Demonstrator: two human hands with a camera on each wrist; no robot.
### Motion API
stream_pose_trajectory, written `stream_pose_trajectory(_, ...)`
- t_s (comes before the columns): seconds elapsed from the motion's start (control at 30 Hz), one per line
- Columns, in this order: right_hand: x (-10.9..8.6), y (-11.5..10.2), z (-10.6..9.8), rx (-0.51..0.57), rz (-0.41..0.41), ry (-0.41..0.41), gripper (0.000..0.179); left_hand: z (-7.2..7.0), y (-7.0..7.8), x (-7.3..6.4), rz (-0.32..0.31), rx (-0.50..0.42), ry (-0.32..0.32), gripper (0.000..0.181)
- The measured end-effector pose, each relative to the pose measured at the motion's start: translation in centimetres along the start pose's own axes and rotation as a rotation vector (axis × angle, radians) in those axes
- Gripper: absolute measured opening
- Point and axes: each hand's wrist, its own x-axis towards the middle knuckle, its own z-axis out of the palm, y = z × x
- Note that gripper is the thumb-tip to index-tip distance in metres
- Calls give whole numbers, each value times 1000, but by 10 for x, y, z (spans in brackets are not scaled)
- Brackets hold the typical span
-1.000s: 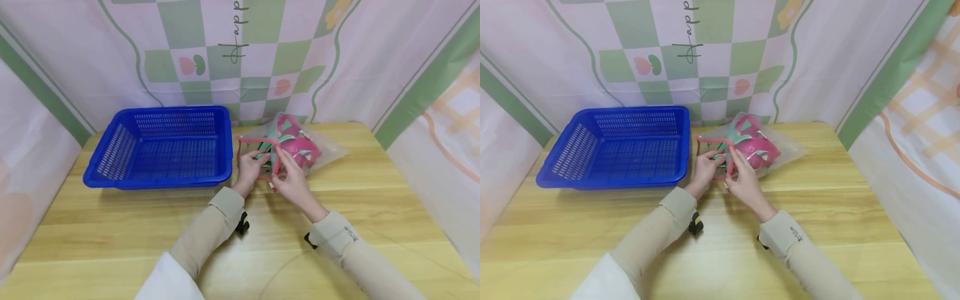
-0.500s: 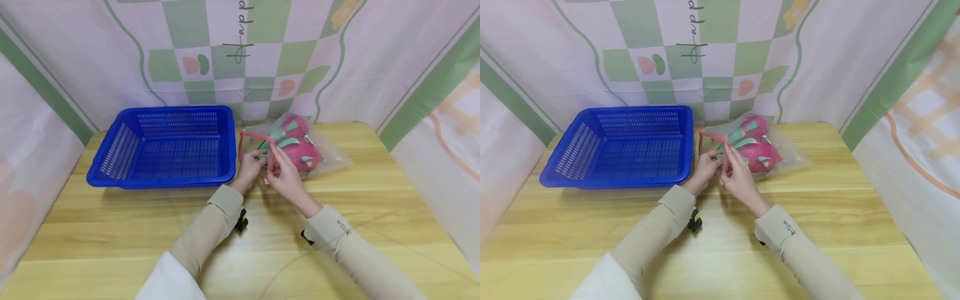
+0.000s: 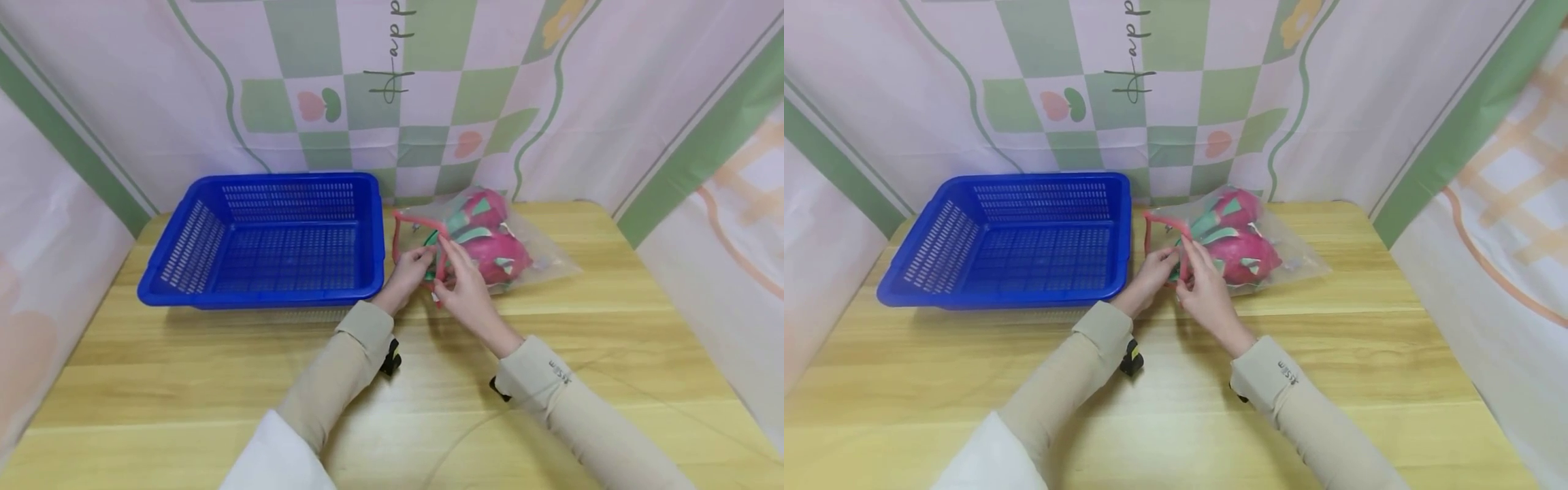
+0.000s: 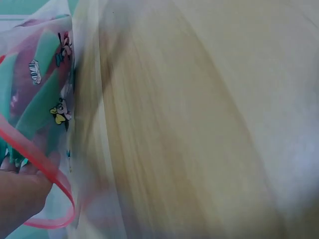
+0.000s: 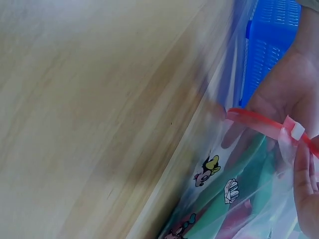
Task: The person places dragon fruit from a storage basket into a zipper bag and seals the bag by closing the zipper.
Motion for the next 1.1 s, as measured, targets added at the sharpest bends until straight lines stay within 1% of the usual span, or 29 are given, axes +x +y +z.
stream_pose_trajectory(0.13,-2,0,2,-47,-64,32,70,-3,1,-2,-14,27,-2,47)
stream_pose_trajectory(0.3,-7,1,3,-52,-140,48,61,-8,4,-8,17,65,-15,54)
stream_pose_trajectory(0.37,-9,3,3,-55,-157,56,59,-9,4,-11,37,89,0,55)
stream_pose_trajectory(0.43,-11,5,2,-71,-171,80,55,-11,5,-15,39,100,37,55)
stream_pose_trajectory(0.53,-15,9,0,-127,-204,121,47,-13,5,-21,39,106,89,53)
stream_pose_trajectory(0.63,-18,14,-1,-207,-234,135,37,-13,5,-28,69,139,100,48)
stream_pose_trajectory(0.7,-20,17,-2,-255,-238,107,33,-13,5,-33,104,182,97,44)
stream_pose_trajectory(0.73,-21,18,-2,-278,-239,86,33,-13,5,-36,132,218,94,41)
stream_pose_trajectory(0.8,-23,21,-3,-328,-252,37,36,-12,4,-41,169,324,83,38)
stream_pose_trajectory(0.83,-23,22,-3,-361,-267,14,39,-12,4,-43,192,389,79,37)
stream_pose_trajectory(0.9,-24,25,-2,-434,-326,-13,45,-12,3,-48,247,534,69,38)
stream_pose_trajectory(0.97,-25,27,-2,-499,-389,-10,48,-13,3,-53,313,676,63,40)
stream_pose_trajectory(1.0,-26,28,-3,-525,-415,-2,47,-13,2,-56,349,729,63,40)
stream_pose_trajectory(1.07,-27,29,-3,-544,-436,12,44,-14,2,-60,427,812,67,39)
stream_pose_trajectory(1.1,-27,29,-3,-537,-430,15,43,-14,1,-63,466,847,69,39)
